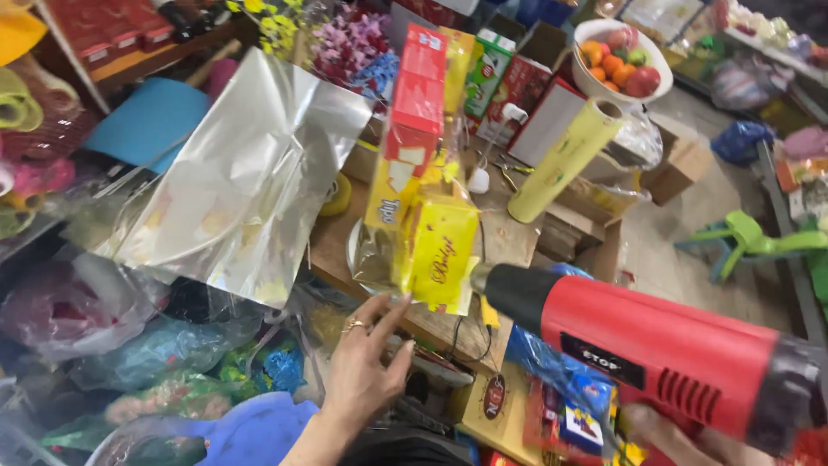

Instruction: Using a heat gun to shrink-wrap a gift basket filled with snacks

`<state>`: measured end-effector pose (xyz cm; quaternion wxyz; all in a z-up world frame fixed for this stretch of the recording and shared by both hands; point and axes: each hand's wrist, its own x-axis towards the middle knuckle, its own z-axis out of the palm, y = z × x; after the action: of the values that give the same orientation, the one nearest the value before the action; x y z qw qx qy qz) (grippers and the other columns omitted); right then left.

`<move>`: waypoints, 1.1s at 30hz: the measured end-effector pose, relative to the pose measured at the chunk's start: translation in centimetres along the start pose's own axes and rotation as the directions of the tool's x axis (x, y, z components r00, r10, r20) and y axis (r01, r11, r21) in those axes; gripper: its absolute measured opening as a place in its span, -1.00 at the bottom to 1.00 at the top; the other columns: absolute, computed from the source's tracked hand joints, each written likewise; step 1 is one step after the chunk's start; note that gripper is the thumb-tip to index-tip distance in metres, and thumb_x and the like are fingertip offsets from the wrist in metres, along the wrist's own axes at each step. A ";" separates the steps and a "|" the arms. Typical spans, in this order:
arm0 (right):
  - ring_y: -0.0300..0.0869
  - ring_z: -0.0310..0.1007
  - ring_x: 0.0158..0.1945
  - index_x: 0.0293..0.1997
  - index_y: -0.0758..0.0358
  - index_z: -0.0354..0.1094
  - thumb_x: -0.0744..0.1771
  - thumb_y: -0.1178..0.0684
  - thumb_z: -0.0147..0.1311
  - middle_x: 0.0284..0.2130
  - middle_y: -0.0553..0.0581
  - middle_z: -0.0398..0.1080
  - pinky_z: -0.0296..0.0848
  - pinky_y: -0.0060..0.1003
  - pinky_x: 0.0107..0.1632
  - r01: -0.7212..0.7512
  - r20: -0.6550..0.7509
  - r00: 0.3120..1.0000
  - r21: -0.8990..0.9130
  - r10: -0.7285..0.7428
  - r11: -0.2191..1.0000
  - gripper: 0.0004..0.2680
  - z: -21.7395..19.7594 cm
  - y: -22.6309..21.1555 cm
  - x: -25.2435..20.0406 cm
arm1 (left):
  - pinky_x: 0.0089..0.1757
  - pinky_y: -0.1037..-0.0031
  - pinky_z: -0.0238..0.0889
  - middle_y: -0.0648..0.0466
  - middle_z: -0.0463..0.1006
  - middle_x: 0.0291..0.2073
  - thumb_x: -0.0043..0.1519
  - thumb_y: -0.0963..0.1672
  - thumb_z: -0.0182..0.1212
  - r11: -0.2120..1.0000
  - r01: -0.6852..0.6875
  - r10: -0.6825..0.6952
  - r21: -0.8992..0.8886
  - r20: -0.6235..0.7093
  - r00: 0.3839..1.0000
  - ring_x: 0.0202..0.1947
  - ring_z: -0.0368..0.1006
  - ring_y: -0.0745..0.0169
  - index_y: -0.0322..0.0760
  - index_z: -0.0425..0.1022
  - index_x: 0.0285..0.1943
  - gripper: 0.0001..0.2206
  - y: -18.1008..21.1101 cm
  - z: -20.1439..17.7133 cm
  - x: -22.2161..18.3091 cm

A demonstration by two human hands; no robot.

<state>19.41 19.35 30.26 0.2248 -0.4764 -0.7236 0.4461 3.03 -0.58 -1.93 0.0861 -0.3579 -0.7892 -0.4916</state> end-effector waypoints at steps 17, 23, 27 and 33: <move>0.35 0.41 -0.53 0.10 0.57 0.39 0.26 0.28 0.20 -0.40 0.73 0.47 0.45 0.18 -0.39 -0.438 0.261 0.898 0.471 0.354 0.766 -0.70 8.3 22.9 -2.9 | 0.21 0.21 0.24 -0.04 0.43 0.34 0.15 -0.13 0.36 0.967 0.249 -0.251 0.045 0.029 0.968 0.36 0.33 0.03 0.02 0.43 0.46 -0.41 -1.9 -6.6 -1.2; 0.21 0.38 -0.64 -0.05 0.63 0.40 0.29 0.16 0.18 -0.47 0.60 0.45 0.45 0.09 -0.57 -0.387 0.288 0.919 0.527 0.269 0.756 -0.75 10.8 24.2 -3.1 | 0.19 0.18 0.31 -0.11 0.48 0.30 0.13 -0.15 0.35 0.976 0.184 -0.181 0.116 -0.035 0.983 0.36 0.36 0.00 -0.02 0.44 0.44 -0.41 -2.5 -7.5 -1.3; 0.27 0.39 -0.62 -0.07 0.65 0.36 0.29 0.19 0.21 -0.49 0.61 0.38 0.47 0.13 -0.53 -0.425 0.278 0.905 0.544 0.323 0.724 -0.76 10.7 23.0 -3.4 | 0.21 0.27 0.33 -0.12 0.53 0.23 0.10 -0.16 0.43 0.980 0.144 -0.129 0.137 -0.112 0.985 0.30 0.44 0.04 -0.11 0.49 0.40 -0.41 -2.7 -8.0 -1.3; 0.21 0.50 -0.58 -0.03 0.56 0.44 0.30 0.14 0.20 -0.48 0.57 0.53 0.52 0.07 -0.50 -0.412 0.220 0.910 0.387 0.351 0.825 -0.76 11.4 20.5 -2.5 | 0.07 0.31 0.45 -0.14 0.49 0.28 0.10 -0.15 0.41 0.972 0.169 -0.145 0.164 -0.149 0.978 0.18 0.49 0.04 -0.11 0.46 0.44 -0.38 -4.7 -8.5 -1.5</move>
<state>21.99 15.29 7.16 0.1783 -0.5187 -0.5126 0.6606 -0.76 -9.66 -1.71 0.1317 -0.2509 -0.8476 -0.4486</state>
